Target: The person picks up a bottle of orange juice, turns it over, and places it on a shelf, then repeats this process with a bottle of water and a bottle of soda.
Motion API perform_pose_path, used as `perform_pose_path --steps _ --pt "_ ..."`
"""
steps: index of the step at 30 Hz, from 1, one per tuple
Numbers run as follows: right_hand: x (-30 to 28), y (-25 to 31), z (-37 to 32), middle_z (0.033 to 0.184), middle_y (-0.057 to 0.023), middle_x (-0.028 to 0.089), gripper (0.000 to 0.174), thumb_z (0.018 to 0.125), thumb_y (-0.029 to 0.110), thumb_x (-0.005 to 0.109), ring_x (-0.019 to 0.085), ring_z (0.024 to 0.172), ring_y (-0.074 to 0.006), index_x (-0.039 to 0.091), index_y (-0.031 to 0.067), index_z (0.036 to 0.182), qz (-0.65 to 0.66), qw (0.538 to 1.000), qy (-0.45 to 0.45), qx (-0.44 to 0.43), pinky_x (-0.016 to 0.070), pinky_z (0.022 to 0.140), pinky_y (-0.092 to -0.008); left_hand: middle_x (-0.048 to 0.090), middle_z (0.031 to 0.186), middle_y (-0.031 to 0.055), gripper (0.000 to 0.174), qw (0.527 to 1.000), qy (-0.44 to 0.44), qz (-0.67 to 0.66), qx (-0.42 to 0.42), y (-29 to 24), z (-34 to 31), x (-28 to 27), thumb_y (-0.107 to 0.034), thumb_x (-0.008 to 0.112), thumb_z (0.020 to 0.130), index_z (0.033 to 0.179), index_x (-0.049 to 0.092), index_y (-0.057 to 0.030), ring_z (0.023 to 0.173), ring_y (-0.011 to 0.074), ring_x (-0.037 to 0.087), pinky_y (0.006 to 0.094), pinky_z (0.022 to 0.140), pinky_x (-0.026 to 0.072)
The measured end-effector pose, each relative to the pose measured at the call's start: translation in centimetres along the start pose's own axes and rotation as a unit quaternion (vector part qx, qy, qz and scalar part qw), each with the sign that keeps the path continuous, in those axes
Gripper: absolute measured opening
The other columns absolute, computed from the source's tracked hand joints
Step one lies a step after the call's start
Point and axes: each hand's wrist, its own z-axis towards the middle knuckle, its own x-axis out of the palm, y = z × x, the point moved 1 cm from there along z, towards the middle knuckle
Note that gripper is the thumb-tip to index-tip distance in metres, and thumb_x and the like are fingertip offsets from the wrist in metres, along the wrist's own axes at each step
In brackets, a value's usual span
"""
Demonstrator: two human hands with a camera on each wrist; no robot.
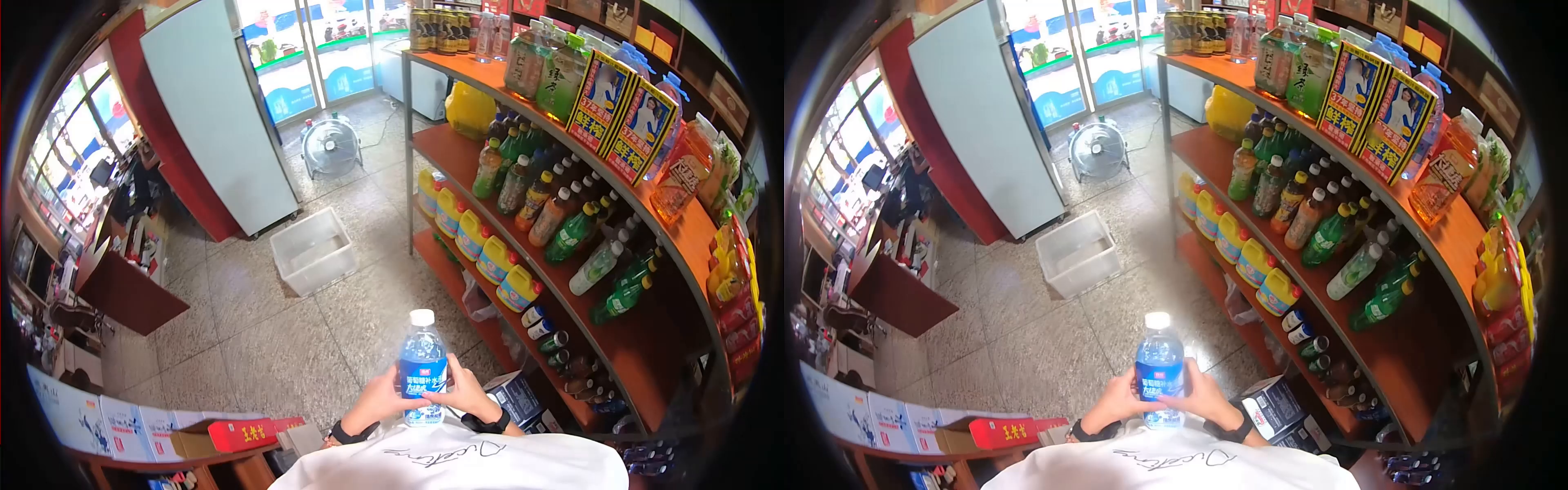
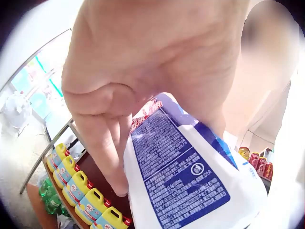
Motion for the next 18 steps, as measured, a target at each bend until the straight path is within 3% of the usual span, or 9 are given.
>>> perform_pose_path --steps 5,6,7,9,12,18 --pt "-5.2 0.1 9.3 0.098 -0.0227 0.068 0.083 0.067 0.042 0.084 0.069 0.090 -0.0343 0.044 0.0021 0.128 0.021 0.999 -0.036 -0.024 0.0530 0.080 -0.0396 0.070 0.103 0.0169 0.091 0.994 -0.005 0.093 0.060 -6.1 10.3 -4.0 -0.049 0.086 0.062 0.132 0.047 -0.0048 0.094 0.0296 0.070 0.0379 0.084 0.0547" --pt "-6.5 0.4 11.4 0.098 -0.0223 0.068 0.083 0.067 0.042 0.084 0.069 0.090 -0.0342 0.044 0.0025 0.128 0.032 0.998 -0.051 -0.031 0.0529 0.080 -0.0396 0.070 0.103 0.0151 0.081 0.993 0.000 0.107 0.057 -7.9 12.3 -4.8 -0.030 0.090 0.064 0.128 0.050 0.0002 0.093 0.0209 0.069 0.0342 0.086 0.0541" --pt "-7.6 0.6 13.2 0.098 -0.0218 0.068 0.082 0.067 0.042 0.084 0.069 0.091 -0.0341 0.044 0.0029 0.128 0.044 0.996 -0.066 -0.037 0.0529 0.080 -0.0396 0.070 0.103 0.0151 0.081 0.991 0.001 0.113 0.064 -8.8 14.6 -5.6 -0.030 0.090 0.064 0.128 0.050 0.0002 0.093 0.0209 0.069 0.0342 0.086 0.0541" --pt "-9.8 0.8 16.1 0.099 -0.0213 0.068 0.081 0.067 0.041 0.083 0.069 0.091 -0.0340 0.044 0.0030 0.128 0.035 0.994 -0.095 -0.045 0.0534 0.080 -0.0397 0.070 0.103 0.0174 0.097 0.984 0.038 0.145 0.099 -10.0 19.0 -6.5 -0.048 0.085 0.064 0.139 0.040 -0.0073 0.094 0.0326 0.070 0.0389 0.083 0.0550" --pt "-12.4 0.9 19.3 0.099 -0.0214 0.068 0.082 0.066 0.041 0.084 0.070 0.091 -0.0343 0.045 0.0037 0.128 0.027 0.982 -0.170 -0.079 0.0551 0.079 -0.0392 0.070 0.103 0.0178 0.099 0.974 0.053 0.166 0.142 -12.4 24.0 -7.0 -0.048 0.084 0.066 0.143 0.036 -0.0085 0.095 0.0339 0.069 0.0395 0.083 0.0549" --pt "-15.7 1.6 23.9 0.095 -0.0213 0.068 0.088 0.062 0.045 0.085 0.070 0.087 -0.0351 0.045 0.0020 0.128 -0.054 0.974 -0.208 -0.071 0.0553 0.076 -0.0385 0.068 0.109 0.0196 0.101 0.979 0.091 0.073 0.169 -12.3 30.8 -8.1 -0.038 0.086 0.067 0.144 0.033 -0.0028 0.102 0.0319 0.068 0.0397 0.087 0.0529"
